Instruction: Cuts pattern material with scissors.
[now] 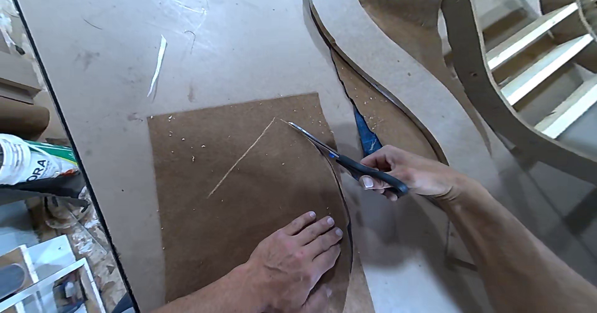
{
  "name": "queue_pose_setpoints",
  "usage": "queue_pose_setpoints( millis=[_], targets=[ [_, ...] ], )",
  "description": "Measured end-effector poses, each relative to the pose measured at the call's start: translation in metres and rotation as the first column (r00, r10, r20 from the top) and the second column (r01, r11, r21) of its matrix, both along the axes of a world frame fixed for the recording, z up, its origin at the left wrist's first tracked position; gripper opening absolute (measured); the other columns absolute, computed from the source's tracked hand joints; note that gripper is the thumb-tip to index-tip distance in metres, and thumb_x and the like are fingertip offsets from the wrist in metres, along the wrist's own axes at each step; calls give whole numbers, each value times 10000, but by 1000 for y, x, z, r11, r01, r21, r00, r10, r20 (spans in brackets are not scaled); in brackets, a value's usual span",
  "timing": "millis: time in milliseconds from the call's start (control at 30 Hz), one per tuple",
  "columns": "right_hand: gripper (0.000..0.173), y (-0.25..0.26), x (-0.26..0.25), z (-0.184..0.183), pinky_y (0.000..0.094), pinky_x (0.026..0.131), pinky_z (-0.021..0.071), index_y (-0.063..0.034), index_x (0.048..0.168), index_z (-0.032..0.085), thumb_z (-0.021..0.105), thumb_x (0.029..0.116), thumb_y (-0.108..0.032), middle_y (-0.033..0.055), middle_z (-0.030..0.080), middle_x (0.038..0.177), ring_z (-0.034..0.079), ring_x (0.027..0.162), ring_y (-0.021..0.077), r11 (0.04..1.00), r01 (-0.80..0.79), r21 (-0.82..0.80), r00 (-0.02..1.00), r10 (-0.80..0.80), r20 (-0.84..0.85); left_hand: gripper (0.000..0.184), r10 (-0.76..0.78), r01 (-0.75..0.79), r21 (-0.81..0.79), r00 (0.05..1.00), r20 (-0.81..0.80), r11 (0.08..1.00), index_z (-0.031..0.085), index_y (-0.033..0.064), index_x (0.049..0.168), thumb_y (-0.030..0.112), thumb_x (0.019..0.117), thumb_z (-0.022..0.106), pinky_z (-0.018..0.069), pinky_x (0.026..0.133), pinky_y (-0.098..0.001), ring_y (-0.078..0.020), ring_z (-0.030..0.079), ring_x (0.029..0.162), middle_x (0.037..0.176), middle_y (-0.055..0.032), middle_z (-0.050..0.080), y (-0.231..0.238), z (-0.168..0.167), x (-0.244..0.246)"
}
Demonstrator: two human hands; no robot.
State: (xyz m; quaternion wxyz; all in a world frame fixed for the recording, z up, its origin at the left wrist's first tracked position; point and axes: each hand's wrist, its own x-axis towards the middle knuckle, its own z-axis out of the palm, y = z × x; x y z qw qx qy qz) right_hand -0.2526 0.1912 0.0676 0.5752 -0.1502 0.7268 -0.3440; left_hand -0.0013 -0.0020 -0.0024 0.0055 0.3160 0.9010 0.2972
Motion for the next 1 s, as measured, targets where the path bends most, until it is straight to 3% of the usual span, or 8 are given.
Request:
queue_pose_setpoints(
  millis=[233,467,800,1000],
  targets=[
    [278,-6,-3,-2,208,447,478,-95,754,690,745,840,-354,46,611,604,572,475,99,999,-42,-20,999,42,-12,567,5,-5,18,1000,-6,1000,603,112,1380,486,986,439,219,1268,-456,-245,357,1519,1555,-54,512,0,0,0],
    [284,-9,-5,0,202,436,468,-95,743,685,780,814,-352,48,607,598,568,468,96,1000,-18,6,1000,18,-2,555,22,-21,19,999,-24,1000,618,118,1369,481,999,420,226,1264,-450,-239,373,1511,1544,-48,527,1,-1,0],
    [232,-23,-7,1,209,443,478,-73,757,677,728,865,-272,56,606,604,572,474,109,999,-37,-4,999,37,-9,560,18,-17,21,1000,-19,1000,613,118,1373,486,988,438,220,1267,-453,-241,365,1515,1546,-42,523,1,-2,0],
    [257,-21,-11,0,211,445,474,-79,758,685,741,866,-306,53,605,602,569,473,106,998,-60,-5,998,60,-21,558,18,-17,25,1000,-16,1000,620,116,1363,493,990,448,222,1265,-451,-242,381,1506,1534,-48,536,1,-2,-1]
  ],
)
